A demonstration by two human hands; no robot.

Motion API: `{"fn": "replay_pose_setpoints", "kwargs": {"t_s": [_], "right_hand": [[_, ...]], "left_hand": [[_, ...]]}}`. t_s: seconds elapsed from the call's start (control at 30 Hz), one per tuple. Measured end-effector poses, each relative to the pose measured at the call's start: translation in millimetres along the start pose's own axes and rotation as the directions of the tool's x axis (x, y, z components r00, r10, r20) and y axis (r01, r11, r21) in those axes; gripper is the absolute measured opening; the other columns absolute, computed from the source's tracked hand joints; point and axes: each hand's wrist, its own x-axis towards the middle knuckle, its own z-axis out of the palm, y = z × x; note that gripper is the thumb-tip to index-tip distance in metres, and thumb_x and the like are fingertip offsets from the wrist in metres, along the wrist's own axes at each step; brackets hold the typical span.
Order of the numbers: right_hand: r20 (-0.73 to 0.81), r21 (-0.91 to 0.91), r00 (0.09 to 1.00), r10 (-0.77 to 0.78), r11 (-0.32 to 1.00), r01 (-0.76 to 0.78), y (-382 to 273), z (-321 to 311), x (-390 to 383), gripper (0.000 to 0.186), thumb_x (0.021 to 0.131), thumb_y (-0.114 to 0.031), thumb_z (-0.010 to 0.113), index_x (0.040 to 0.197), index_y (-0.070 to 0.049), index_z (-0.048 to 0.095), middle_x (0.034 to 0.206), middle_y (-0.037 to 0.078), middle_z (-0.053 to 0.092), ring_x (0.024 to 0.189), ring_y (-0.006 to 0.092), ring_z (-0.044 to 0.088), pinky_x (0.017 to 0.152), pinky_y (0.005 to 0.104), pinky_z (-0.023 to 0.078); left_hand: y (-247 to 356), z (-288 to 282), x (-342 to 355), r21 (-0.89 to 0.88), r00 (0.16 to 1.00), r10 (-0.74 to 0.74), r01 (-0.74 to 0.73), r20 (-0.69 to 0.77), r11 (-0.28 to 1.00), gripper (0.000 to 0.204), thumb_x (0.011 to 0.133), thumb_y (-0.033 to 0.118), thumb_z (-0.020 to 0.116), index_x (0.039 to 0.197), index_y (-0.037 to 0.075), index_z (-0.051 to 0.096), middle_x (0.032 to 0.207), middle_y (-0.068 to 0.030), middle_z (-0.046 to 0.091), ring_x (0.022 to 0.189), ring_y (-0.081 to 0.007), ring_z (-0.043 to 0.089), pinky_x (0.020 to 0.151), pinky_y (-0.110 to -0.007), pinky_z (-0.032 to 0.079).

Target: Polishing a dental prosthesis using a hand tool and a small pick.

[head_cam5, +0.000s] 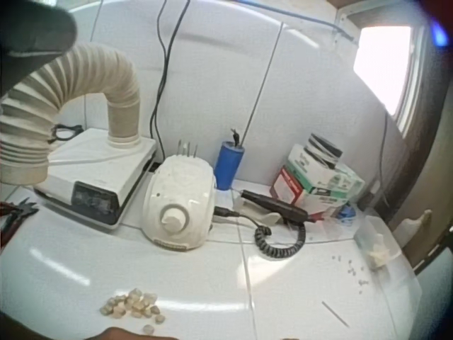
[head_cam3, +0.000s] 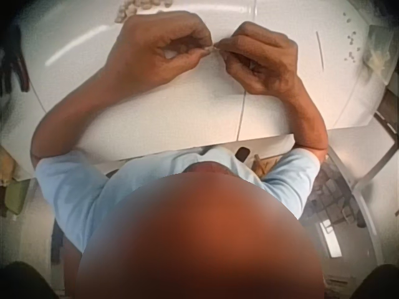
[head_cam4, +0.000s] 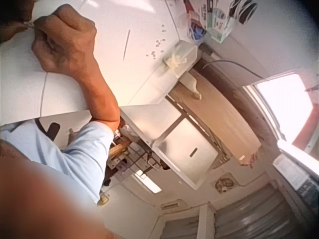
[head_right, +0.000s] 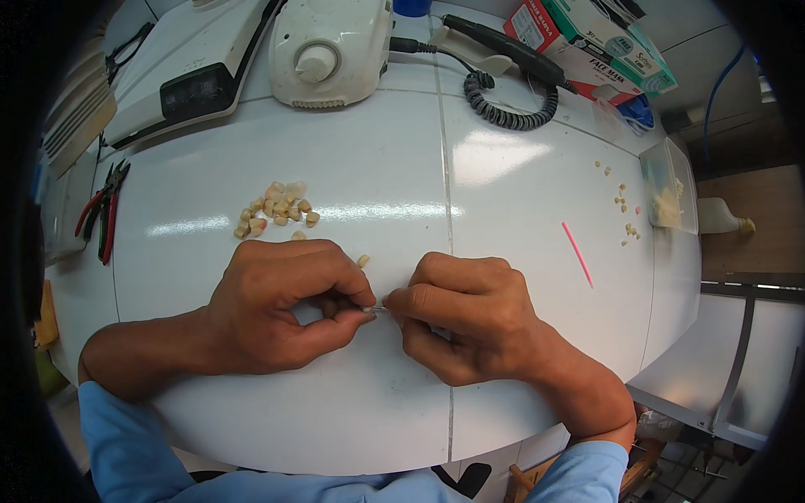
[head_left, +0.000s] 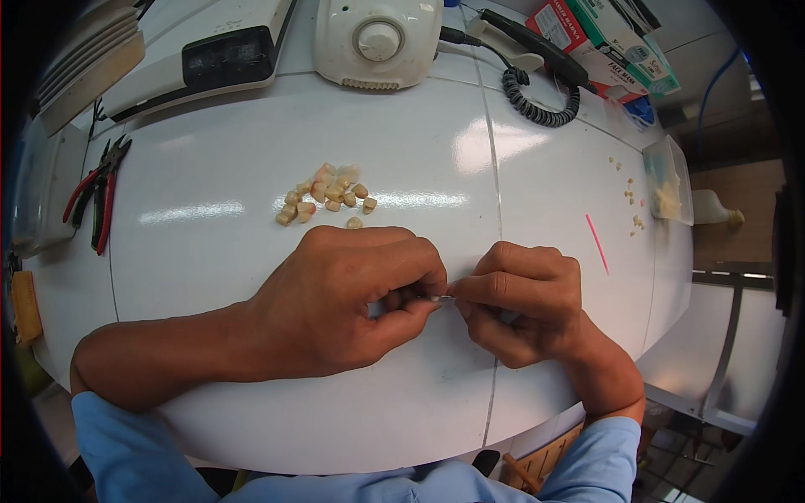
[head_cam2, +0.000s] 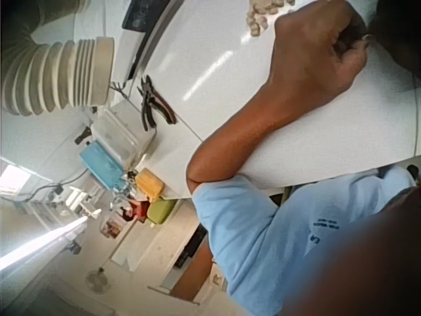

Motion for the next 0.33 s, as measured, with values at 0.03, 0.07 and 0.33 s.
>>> {"fn": "replay_pose_setpoints", "kwargs": {"t_s": [0.03, 0.07, 0.33], "right_hand": [[0.001, 0.001, 1.0, 0.011, 1.0, -0.011, -0.6, 0.5, 0.0, 0.025, 0.067, 0.008, 0.076, 0.09, -0.001, 0.08, 0.072, 0.005, 0.065, 0.053, 0.0125, 0.06, 0.046, 0.0279, 0.043], [0.003, 0.002, 1.0, 0.023, 1.0, -0.023, -1.3, 0.9, 0.1, 0.024, 0.068, 0.008, 0.075, 0.09, -0.001, 0.08, 0.072, 0.005, 0.065, 0.053, 0.0125, 0.06, 0.046, 0.0279, 0.043], [0.002, 0.063, 0.998, 0.055, 0.996, -0.055, 0.8, 0.0, 3.1, 0.025, 0.073, 0.006, 0.076, 0.096, -0.005, 0.08, 0.073, 0.003, 0.062, 0.053, 0.016, 0.06, 0.048, 0.0313, 0.046]], "left_hand": [[-0.5, 0.2, -0.1, -0.004, 1.0, 0.0, 0.0, -0.004, 1.0, 0.014, 0.087, -0.005, 0.082, 0.098, 0.0, 0.074, 0.092, -0.0086, 0.076, 0.078, -0.0159, 0.077, 0.067, -0.027, 0.064], [-0.8, 0.3, -0.2, -0.004, 1.0, -0.001, 0.001, -0.005, 1.0, 0.014, 0.087, -0.005, 0.082, 0.098, 0.0, 0.074, 0.092, -0.0086, 0.076, 0.078, -0.0159, 0.077, 0.067, -0.027, 0.064], [0.2, -4.0, 0.1, 0.022, 1.0, -0.006, 0.006, 0.017, 1.0, 0.016, 0.088, -0.004, 0.081, 0.102, 0.003, 0.075, 0.095, -0.0075, 0.078, 0.083, -0.0205, 0.079, 0.07, -0.029, 0.066]]}}
